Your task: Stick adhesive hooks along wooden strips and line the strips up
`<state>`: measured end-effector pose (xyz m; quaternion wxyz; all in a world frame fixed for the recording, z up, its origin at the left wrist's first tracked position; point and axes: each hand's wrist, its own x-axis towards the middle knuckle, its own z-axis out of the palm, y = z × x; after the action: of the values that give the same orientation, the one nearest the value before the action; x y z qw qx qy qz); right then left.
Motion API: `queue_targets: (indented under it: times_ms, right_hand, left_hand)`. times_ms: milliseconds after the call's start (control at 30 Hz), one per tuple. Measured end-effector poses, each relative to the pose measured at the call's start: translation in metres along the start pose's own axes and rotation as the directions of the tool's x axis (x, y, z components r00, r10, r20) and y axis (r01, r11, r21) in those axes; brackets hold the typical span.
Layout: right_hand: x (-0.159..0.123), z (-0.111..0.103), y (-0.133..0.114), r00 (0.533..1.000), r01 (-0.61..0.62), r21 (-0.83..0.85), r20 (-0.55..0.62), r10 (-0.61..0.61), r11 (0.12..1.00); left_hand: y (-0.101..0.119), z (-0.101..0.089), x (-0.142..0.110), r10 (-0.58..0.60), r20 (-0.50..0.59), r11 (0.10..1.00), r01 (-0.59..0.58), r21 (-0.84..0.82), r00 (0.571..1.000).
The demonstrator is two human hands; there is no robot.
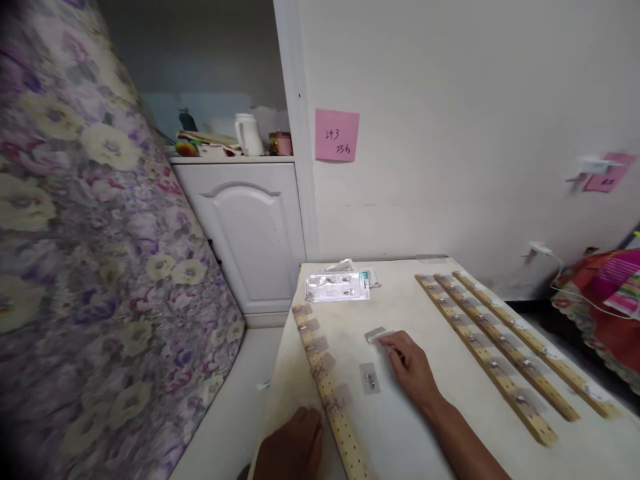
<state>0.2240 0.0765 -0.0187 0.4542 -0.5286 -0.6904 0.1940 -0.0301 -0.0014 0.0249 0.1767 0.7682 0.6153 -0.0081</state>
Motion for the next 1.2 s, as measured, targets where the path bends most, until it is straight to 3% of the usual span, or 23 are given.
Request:
queue_targets:
  times_ms: [133, 300, 500, 633, 833, 967, 1200]
  right_hand:
    - [0.003, -0.009, 0.018, 0.970, -0.213, 0.094, -0.101, 0.223, 0.972]
    - [0.001, -0.005, 0.026, 0.934, -0.357, 0.207, 0.080, 0.348, 0.911]
    - [0.003, -0.003, 0.020, 0.981, -0.195, 0.071, 0.030, 0.194, 0.978]
    - [0.001, -0.008, 0.011, 0.986, -0.165, 0.017, -0.032, 0.166, 0.986]
    - [-0.029, -0.001, -0.012, 0.958, -0.193, 0.002, 0.217, 0.188, 0.981]
    - [-0.042, 0.008, -0.020, 0.952, -0.214, -0.101, 0.200, 0.231, 0.972]
    - [-0.041, 0.016, -0.020, 0.967, -0.174, -0.192, 0.152, 0.205, 0.966]
  left_hand:
    - [-0.002, 0.003, 0.002, -0.006, 0.018, 1.000, 0.006, 0.021, 1.000]
    - [-0.002, 0.004, 0.003, 0.006, 0.004, 1.000, -0.006, 0.003, 1.000]
    - [0.000, 0.003, 0.004, -0.005, 0.001, 1.000, 0.005, 0.001, 1.000]
    - [0.002, 0.002, 0.005, -0.007, 0.025, 1.000, 0.007, -0.004, 1.000]
    - [0.004, 0.002, 0.003, -0.010, 0.005, 1.000, 0.010, 0.016, 1.000]
    - [0.004, 0.004, 0.002, 0.019, -0.015, 1.000, -0.018, 0.009, 1.000]
    - [0.010, 0.000, -0.004, 0.020, -0.045, 1.000, -0.020, -0.006, 0.999]
